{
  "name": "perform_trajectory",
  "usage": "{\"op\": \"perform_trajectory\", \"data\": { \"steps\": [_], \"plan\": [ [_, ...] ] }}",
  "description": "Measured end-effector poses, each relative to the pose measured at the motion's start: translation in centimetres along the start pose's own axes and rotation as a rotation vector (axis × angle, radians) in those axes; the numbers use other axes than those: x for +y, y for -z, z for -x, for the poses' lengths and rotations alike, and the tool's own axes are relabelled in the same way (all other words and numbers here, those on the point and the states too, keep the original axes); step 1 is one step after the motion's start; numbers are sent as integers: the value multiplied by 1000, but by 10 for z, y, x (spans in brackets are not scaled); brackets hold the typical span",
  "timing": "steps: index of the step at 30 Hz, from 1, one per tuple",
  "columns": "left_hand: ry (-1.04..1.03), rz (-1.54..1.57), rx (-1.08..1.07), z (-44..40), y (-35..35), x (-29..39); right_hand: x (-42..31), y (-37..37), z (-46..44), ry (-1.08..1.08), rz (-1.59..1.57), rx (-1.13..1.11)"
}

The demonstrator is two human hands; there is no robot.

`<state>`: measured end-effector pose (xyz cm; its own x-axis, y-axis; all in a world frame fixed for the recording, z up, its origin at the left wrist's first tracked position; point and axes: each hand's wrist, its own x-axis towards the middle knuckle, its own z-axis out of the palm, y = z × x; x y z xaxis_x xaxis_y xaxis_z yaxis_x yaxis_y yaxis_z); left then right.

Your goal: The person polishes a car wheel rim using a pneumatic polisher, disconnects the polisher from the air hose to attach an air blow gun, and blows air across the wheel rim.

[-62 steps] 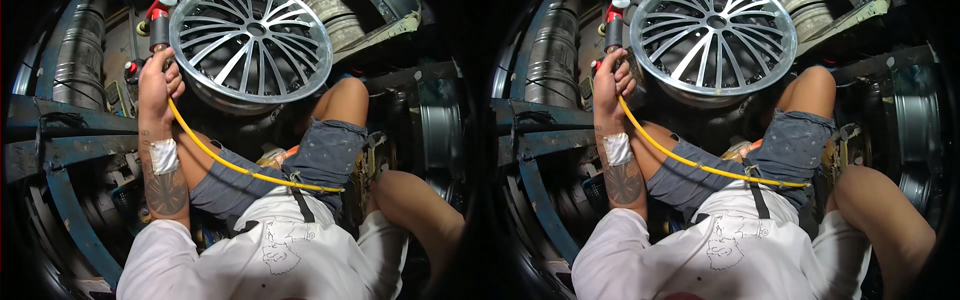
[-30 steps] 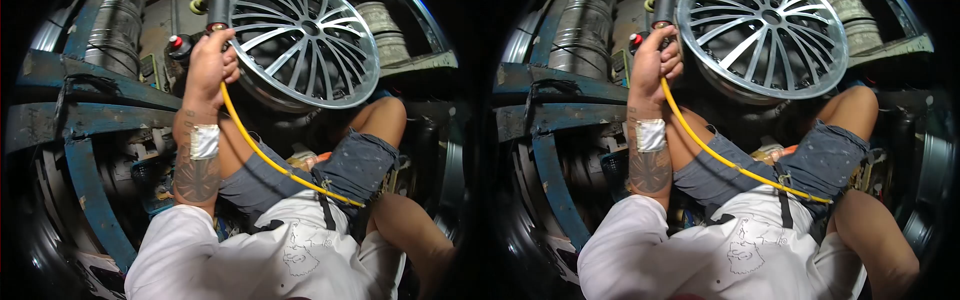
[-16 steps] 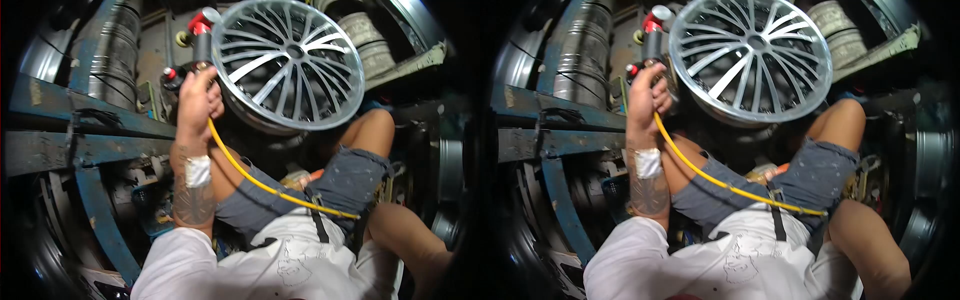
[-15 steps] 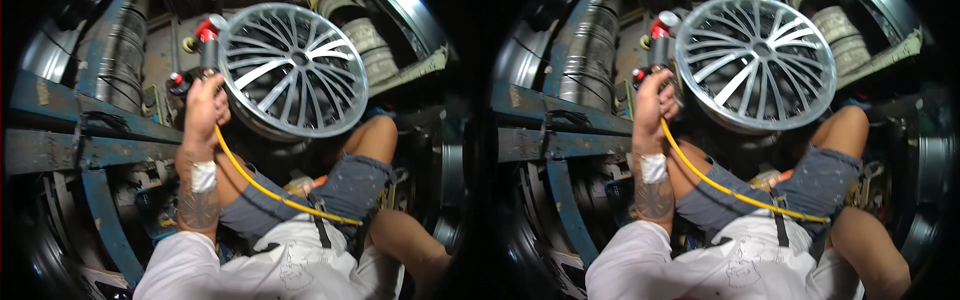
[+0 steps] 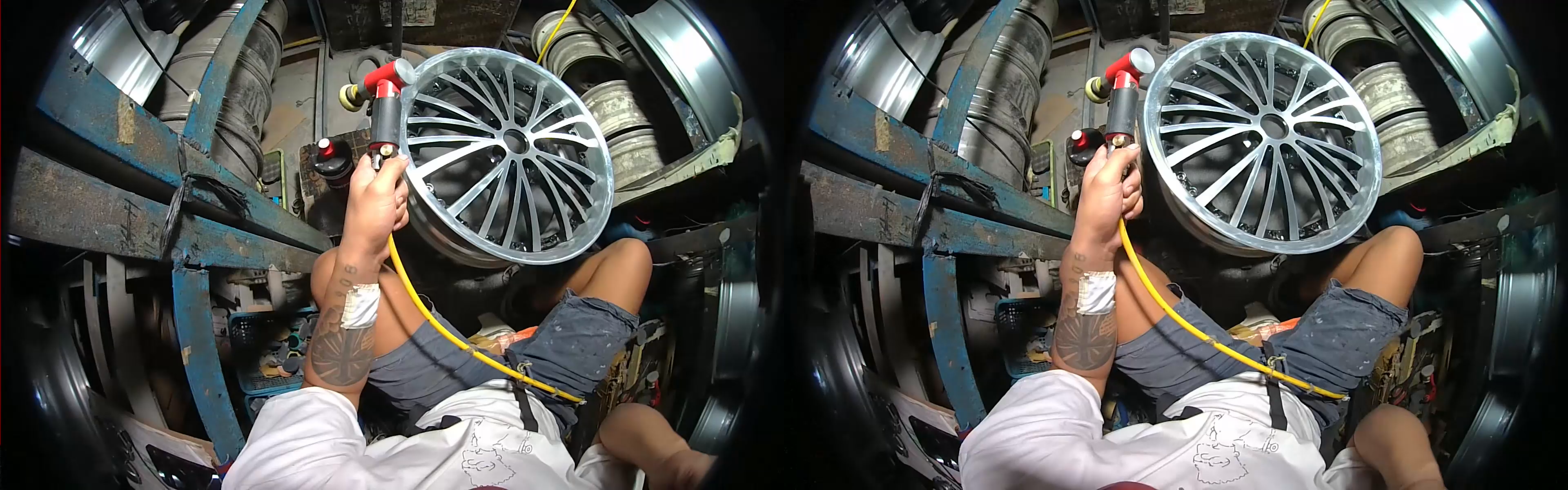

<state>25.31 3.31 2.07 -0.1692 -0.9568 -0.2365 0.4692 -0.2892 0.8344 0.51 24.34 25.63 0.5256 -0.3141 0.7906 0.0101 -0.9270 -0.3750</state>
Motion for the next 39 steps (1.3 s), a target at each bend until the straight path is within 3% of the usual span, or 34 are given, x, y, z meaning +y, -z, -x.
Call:
{"op": "perform_trajectory", "data": {
  "steps": [10, 21, 25, 28, 30, 31, 33, 35, 37, 39],
  "plan": [
    [50, 19, -27, -3, -6, -3, -1, 0, -3, 18, -109, -2],
    [-30, -66, 46, -25, -36, -3, 23, 46, 17, 7, -349, 119],
    [-33, -61, 80, -26, -48, -5, 54, 61, 34, -146, -561, 389],
    [-31, -68, 74, -24, -57, -8, 116, 58, 68, -476, -373, 709],
    [-42, -68, 59, -22, -70, -7, 172, 68, 91, -763, 49, 540],
    [-44, -57, 47, -21, -75, -9, 205, 84, 113, -929, 90, 196],
    [-5, -21, 7, -22, -88, -14, 259, 89, 135, -1005, 25, -130],
    [5, 39, -11, -25, -107, -24, 311, 93, 168, -866, 280, -321],
    [33, 16, -58, -29, -127, -37, 353, 94, 198, -929, 438, -267],
    [83, -2, -96, -35, -155, -42, 352, 95, 186, -973, 398, -250]
  ]
}}
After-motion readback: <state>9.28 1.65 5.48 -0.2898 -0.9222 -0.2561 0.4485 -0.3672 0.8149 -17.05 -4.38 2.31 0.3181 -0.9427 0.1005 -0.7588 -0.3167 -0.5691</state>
